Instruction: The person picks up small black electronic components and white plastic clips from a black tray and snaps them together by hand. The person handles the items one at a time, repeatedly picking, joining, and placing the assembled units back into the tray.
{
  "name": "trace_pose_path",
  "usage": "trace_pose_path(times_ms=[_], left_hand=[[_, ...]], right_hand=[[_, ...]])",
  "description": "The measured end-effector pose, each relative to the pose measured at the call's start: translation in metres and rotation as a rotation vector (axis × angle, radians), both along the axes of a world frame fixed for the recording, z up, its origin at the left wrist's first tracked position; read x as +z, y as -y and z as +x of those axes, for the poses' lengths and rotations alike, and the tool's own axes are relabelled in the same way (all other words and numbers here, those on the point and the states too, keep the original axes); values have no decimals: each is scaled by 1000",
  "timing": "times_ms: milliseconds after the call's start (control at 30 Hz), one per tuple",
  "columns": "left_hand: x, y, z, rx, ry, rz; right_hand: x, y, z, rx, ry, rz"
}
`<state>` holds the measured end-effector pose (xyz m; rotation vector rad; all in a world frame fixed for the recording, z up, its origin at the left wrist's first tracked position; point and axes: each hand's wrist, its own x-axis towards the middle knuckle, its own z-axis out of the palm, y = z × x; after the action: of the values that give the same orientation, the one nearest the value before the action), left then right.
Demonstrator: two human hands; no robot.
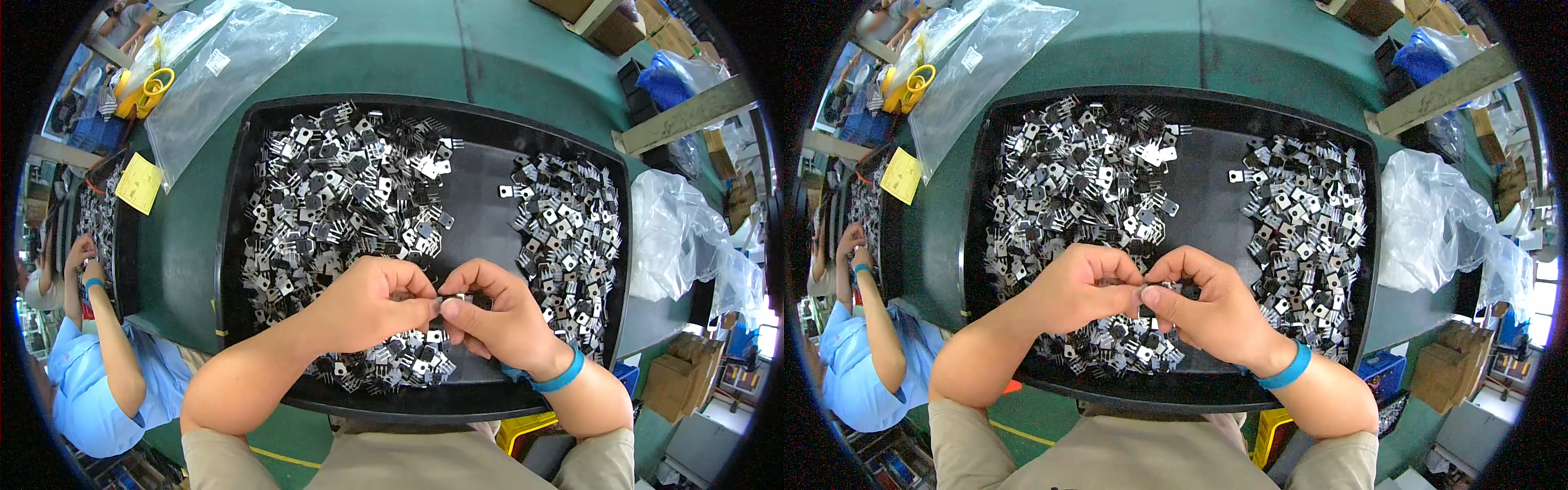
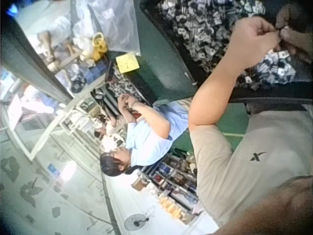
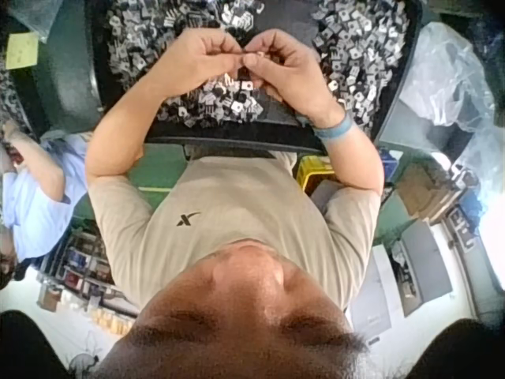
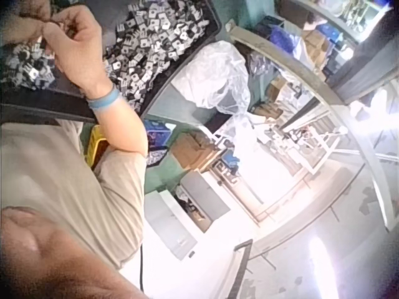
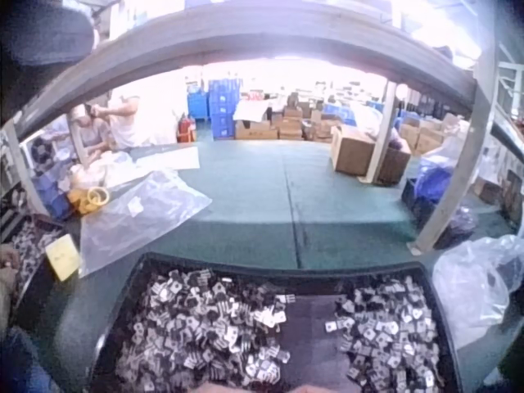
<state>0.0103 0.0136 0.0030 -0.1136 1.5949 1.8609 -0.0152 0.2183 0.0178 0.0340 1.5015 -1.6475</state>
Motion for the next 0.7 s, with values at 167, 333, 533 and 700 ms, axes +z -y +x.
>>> trace_pose_path(times_ms=[167, 333, 533, 700], left_hand=[[5, 5, -5, 151, 156, 90], [-7, 7, -4, 260, 158, 345], [-10, 5, -6, 297, 126, 354], [-7, 12, -7, 257, 166, 481]], right_hand=[[-6, -9, -5, -115, 20, -117], [-5, -6, -7, 275, -734, 210], [-19, -5, 14, 869, -1038, 358], [-14, -7, 11, 954, -1011, 389]])
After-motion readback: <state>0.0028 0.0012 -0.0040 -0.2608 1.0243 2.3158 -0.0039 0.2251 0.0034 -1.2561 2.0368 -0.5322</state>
